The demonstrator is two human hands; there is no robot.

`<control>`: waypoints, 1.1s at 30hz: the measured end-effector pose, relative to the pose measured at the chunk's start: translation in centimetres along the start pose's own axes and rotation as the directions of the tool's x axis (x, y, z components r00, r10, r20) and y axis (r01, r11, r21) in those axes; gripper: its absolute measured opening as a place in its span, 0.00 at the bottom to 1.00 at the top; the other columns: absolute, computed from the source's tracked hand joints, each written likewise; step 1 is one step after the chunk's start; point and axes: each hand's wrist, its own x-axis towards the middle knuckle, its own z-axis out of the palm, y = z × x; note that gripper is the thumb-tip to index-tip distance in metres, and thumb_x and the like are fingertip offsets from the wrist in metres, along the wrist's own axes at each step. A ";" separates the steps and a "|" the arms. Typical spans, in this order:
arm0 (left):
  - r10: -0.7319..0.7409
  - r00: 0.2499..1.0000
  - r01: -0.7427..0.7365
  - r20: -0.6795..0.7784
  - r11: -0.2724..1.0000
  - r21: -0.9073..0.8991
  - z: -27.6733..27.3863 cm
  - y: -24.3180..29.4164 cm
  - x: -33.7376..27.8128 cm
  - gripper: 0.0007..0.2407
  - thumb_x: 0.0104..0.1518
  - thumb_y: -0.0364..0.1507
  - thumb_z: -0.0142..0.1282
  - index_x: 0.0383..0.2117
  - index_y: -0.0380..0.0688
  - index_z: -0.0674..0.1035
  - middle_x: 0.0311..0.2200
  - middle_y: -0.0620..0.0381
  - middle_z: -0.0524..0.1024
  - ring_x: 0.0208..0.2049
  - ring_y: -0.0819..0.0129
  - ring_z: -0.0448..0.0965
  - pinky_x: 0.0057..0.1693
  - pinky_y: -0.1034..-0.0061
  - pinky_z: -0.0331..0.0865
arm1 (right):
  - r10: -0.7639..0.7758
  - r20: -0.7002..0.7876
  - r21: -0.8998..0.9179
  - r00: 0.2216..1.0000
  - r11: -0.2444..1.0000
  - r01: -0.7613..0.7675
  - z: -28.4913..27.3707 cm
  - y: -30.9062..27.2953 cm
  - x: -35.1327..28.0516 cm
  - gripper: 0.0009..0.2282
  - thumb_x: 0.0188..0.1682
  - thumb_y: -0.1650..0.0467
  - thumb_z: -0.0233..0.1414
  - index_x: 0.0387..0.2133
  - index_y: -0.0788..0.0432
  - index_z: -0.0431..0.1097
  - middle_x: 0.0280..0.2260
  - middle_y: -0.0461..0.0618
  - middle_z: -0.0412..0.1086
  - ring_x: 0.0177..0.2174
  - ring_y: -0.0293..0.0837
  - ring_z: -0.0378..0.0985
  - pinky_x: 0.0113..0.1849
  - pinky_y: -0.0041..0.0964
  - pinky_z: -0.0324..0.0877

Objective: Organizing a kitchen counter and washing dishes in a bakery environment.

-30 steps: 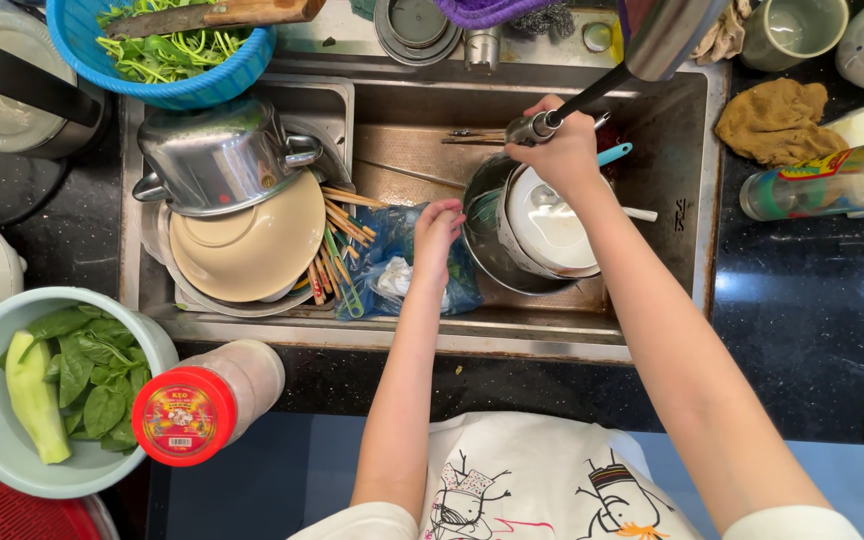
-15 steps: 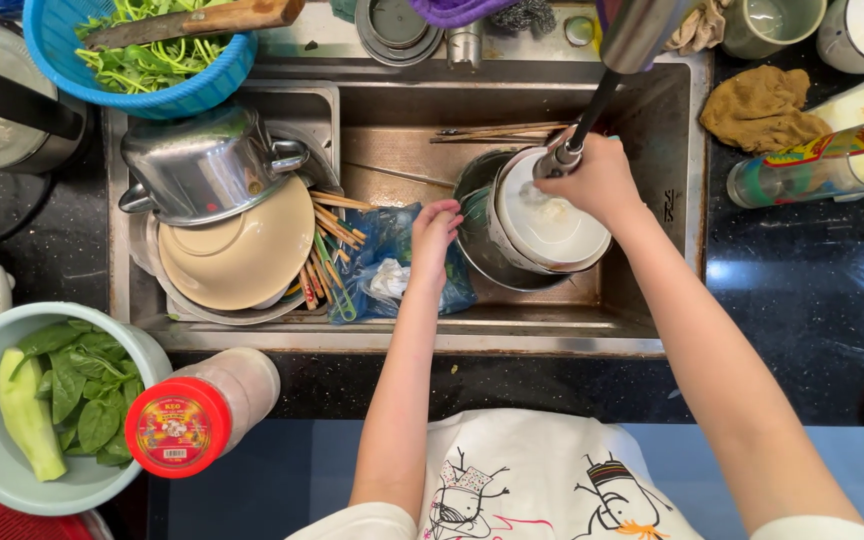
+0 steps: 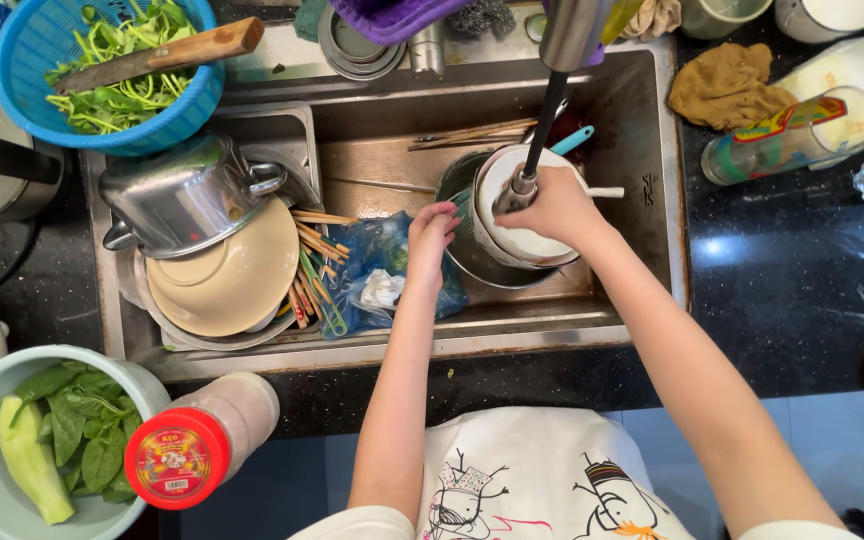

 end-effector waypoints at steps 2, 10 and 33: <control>0.011 1.000 -0.012 0.012 1.000 0.009 -0.4 -0.2 0.2 0.10 0.59 0.28 0.50 0.43 0.43 0.80 0.43 0.55 0.80 0.45 0.67 0.79 0.52 0.73 0.69 | 0.056 0.000 -0.031 0.998 0.998 -0.056 -0.3 0.5 -0.6 0.18 0.28 0.67 0.72 0.29 0.63 0.76 0.28 0.54 0.78 0.30 0.46 0.82 0.36 0.39 0.75; -0.013 0.998 0.010 0.059 0.999 0.051 -0.4 -0.4 -0.7 0.09 0.60 0.28 0.51 0.43 0.44 0.80 0.40 0.56 0.80 0.44 0.69 0.79 0.51 0.74 0.68 | 0.005 -0.047 0.048 0.999 0.999 -0.003 2.0 -0.1 -1.9 0.20 0.28 0.66 0.71 0.31 0.65 0.77 0.30 0.55 0.79 0.31 0.47 0.82 0.37 0.40 0.75; 0.048 0.997 -0.050 0.066 0.998 0.039 -2.9 1.1 -4.3 0.10 0.61 0.28 0.49 0.44 0.42 0.80 0.43 0.56 0.81 0.46 0.69 0.79 0.52 0.75 0.68 | -0.093 -0.231 -0.052 0.968 0.995 0.083 1.3 0.4 4.0 0.16 0.35 0.70 0.71 0.28 0.64 0.71 0.26 0.53 0.76 0.28 0.43 0.79 0.35 0.37 0.74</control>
